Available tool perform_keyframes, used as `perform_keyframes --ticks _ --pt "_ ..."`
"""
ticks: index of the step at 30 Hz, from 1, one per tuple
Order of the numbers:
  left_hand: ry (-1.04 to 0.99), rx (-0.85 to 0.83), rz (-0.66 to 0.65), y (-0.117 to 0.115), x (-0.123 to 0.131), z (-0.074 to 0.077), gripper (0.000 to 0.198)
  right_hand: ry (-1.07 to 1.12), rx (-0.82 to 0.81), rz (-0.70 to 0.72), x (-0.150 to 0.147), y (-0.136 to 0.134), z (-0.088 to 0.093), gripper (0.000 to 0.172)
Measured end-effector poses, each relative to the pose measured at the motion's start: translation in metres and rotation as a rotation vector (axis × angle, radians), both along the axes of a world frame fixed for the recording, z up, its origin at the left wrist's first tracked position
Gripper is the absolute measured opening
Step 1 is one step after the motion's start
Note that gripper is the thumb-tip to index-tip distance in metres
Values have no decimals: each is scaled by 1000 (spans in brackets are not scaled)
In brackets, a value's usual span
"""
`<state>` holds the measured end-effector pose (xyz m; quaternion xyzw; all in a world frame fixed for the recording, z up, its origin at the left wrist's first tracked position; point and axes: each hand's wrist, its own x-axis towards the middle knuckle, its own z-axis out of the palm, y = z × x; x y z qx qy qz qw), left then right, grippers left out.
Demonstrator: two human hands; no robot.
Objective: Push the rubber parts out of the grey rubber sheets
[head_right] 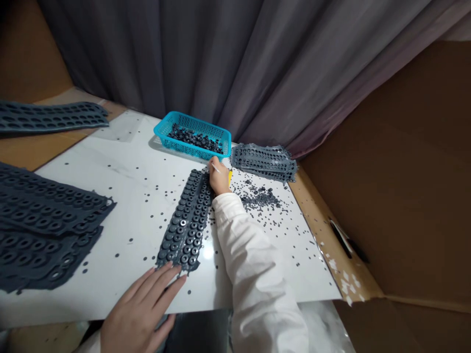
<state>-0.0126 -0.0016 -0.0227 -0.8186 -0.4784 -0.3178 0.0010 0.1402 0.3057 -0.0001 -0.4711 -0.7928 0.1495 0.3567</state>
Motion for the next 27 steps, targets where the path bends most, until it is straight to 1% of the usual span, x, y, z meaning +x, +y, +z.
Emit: perform_keyframes --ticks 3,6,8,10,15,19,24,27 --pt "-4 11 1 0 0 -1 37 38 8 -64 1 -7 6 24" --pt "-11 10 1 0 1 -1 37 101 13 68 -1 -21 11 24" --pt "-11 8 2 0 1 0 37 125 -16 183 -3 -29 12 22" --pt "-9 11 6 0 1 0 37 115 -58 249 -3 -33 10 21" --pt "11 9 12 0 1 -1 38 82 -111 239 -2 -33 5 20" --pt "-7 4 8 0 1 -1 38 60 -121 263 -1 -31 7 20" --pt "-16 -3 2 0 1 0 37 -86 -40 278 0 -29 9 17" --pt "-20 -2 -1 0 1 1 36 -121 18 233 -1 -25 9 18"
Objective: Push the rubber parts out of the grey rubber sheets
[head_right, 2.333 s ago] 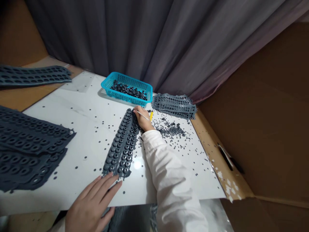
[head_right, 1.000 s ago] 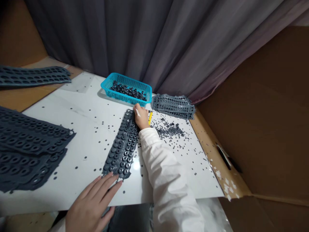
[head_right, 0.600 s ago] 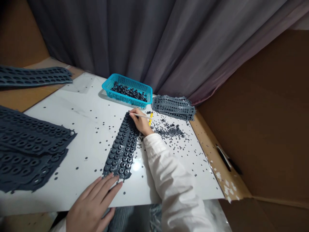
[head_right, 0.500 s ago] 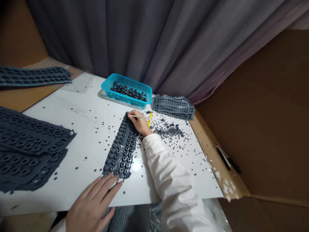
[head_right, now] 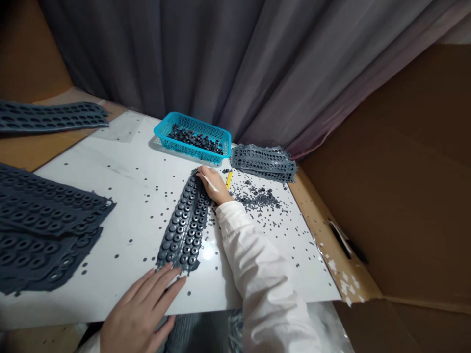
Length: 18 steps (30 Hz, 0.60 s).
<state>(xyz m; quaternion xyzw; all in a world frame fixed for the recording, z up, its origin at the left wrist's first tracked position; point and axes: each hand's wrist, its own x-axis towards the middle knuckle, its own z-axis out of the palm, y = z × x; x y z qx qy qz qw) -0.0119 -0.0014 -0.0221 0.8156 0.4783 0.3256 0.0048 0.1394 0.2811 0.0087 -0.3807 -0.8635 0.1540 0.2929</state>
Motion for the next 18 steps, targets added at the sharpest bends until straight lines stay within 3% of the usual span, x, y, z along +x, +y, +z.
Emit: perform_keyframes --ticks 9,18 --pt "-8 -3 0 0 0 1 38 87 -5 -140 0 4 -4 19" --pt "-19 -38 14 -1 0 -1 39 157 -117 -39 4 -5 0 21"
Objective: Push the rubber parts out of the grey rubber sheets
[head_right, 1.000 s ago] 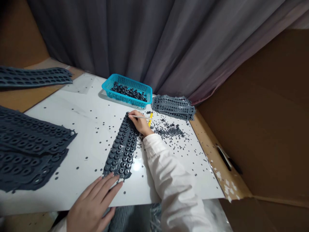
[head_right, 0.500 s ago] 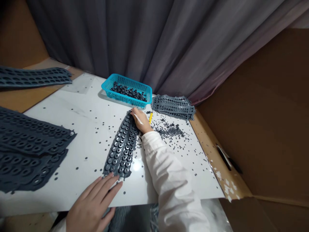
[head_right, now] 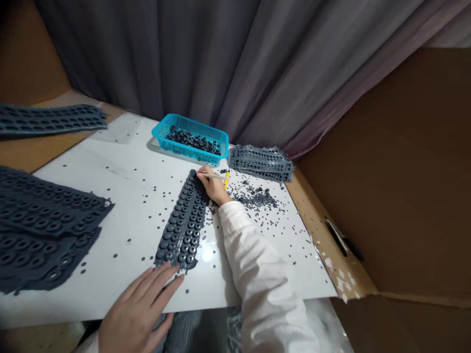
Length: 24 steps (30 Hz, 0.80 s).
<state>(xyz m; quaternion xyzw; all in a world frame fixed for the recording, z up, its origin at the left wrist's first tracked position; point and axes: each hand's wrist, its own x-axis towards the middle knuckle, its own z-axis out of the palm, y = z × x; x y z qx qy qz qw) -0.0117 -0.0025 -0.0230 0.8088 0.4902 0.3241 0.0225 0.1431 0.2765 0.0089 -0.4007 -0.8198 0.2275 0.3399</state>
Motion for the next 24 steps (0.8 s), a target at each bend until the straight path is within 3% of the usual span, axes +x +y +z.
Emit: perform_keyframes --ticks 4,7,13,15,18,22,24 --pt "95 10 -79 4 -11 18 38 4 2 -60 -1 -2 -7 19" --pt "182 -109 -163 6 -19 29 45 52 6 -109 -4 1 -9 20" --pt "174 -240 -231 8 -28 31 51 123 23 -191 0 5 5 20" --pt "207 -245 -291 10 -37 39 52 121 23 -192 10 -1 12 21" --pt "221 -155 -444 21 -56 62 57 100 11 -219 38 -15 20 24" --pt "274 -167 -342 49 -73 97 43 16 -14 -342 86 -32 31 22" --pt "319 -225 -361 58 -72 103 30 -12 4 -415 101 -44 37 19"
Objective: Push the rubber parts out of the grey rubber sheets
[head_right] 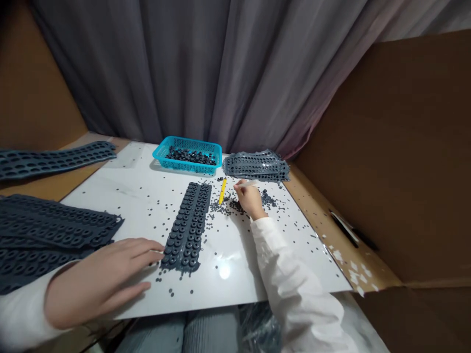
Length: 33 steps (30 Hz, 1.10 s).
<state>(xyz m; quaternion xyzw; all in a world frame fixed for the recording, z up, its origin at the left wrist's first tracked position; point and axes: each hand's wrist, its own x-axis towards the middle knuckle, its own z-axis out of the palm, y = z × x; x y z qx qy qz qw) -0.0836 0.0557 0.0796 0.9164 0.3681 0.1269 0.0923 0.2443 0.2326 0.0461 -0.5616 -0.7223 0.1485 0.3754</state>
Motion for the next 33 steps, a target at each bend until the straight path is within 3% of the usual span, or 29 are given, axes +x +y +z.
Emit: perform_keyframes --ticks 3,7,10,12,17,25,33 --pt "27 15 -81 -3 8 -16 23 -11 31 9 -5 -34 7 20" --pt "28 320 -60 -28 14 -54 31 118 97 403 -56 -106 2 15" --pt "77 365 -52 -39 12 -70 39 94 131 606 -92 -149 -11 12" --pt "91 380 -85 -39 10 -75 46 54 159 697 -103 -162 -20 13" --pt "19 456 -149 -31 9 -79 32 -2 163 723 -102 -161 -27 12" --pt "-140 442 46 -35 17 -70 30 -127 188 723 -104 -159 -23 11" --pt "-177 425 24 -31 16 -63 35 -554 435 872 -103 -144 -13 10"
